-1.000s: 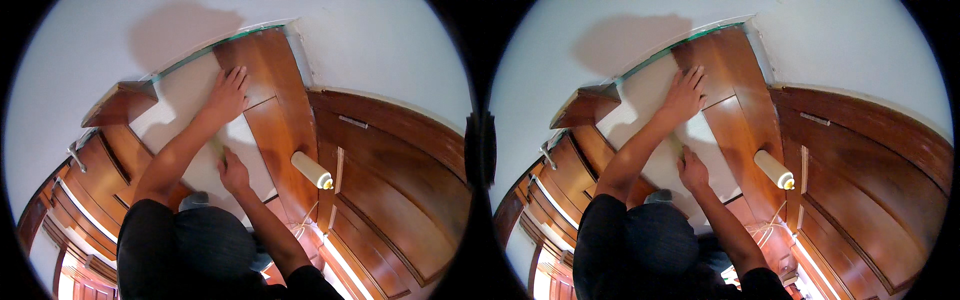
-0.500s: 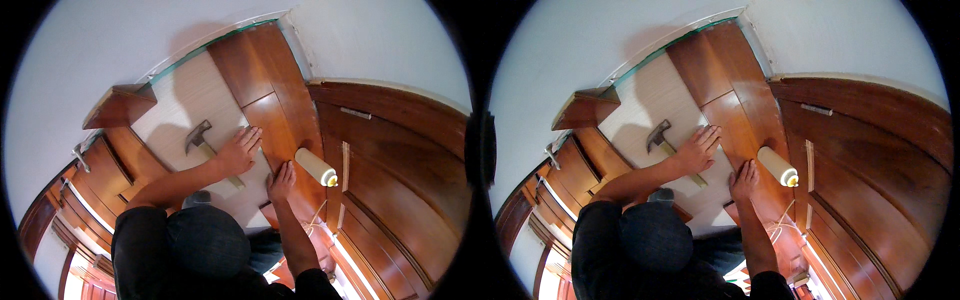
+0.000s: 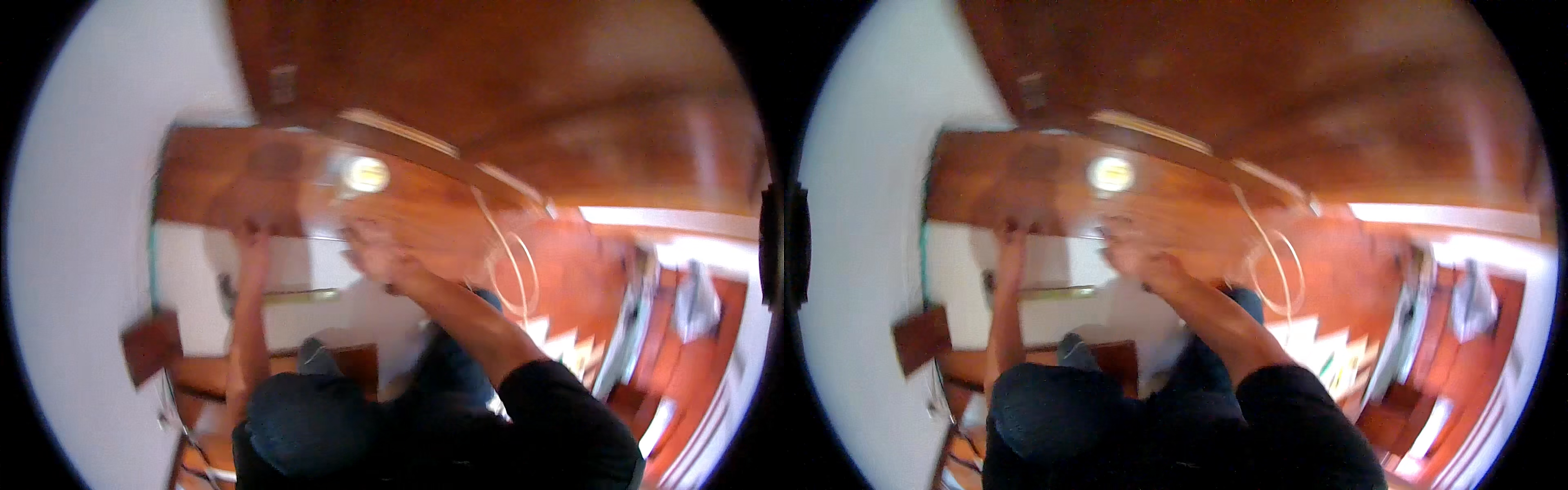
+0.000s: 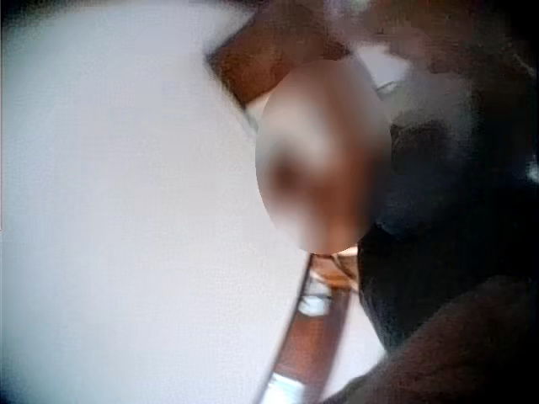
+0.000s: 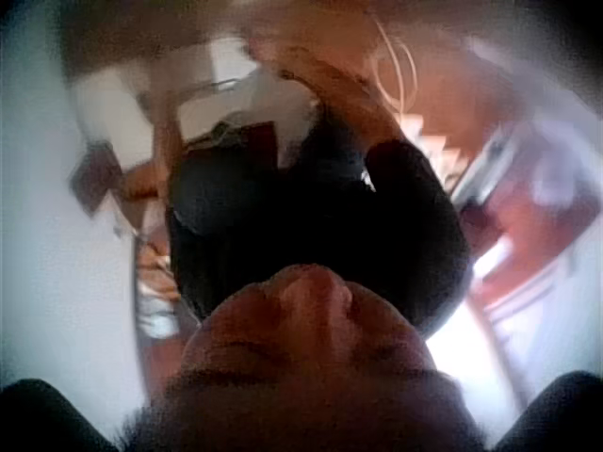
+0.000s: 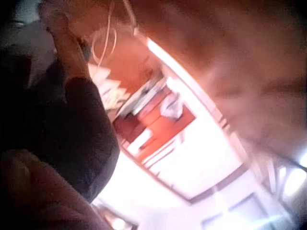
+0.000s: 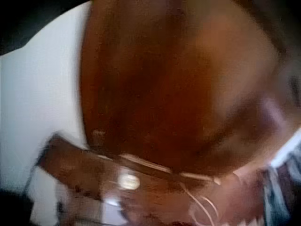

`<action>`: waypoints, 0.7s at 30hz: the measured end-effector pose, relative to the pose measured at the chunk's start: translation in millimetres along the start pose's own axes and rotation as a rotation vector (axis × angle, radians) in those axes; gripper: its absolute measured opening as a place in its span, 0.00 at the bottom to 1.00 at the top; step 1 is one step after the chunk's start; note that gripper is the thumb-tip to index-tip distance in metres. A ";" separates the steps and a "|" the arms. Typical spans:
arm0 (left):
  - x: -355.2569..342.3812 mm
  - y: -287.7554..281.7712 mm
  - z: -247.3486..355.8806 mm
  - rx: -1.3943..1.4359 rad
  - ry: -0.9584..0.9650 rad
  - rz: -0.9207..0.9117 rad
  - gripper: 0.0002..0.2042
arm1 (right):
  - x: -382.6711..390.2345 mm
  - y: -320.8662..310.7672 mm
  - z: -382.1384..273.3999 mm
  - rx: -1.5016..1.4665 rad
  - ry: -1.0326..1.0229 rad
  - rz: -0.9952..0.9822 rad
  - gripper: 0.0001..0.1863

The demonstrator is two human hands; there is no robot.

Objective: The person installs wooden floorboards on a subfloor. The person applies glue from a bottle, positions the boards, uses a hammer and a pry bar to tighten the joints, and secures the boards using a pneumatic nail gun.

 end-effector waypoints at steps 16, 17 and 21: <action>52.4 17.2 -4.2 -1.209 0.277 -0.462 0.39 | 783.0 38.3 76.2 0.069 1.829 0.492 0.23; 78.2 27.9 -1.9 -1.072 0.195 -0.569 0.37 | 809.7 62.2 64.0 -0.059 1.946 0.363 0.22; 181.6 45.6 23.8 -0.488 -0.138 -0.831 0.30 | 804.5 154.5 38.8 -0.420 1.979 0.302 0.19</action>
Point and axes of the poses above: each hand's wrist, its own x-axis away from the middle knuckle, its own y-axis out of the palm, z = x × y, the point moved 3 cm from there along -x, towards the middle knuckle, and after that the axes turned 1 degree about -y, right-handed, at the moved point
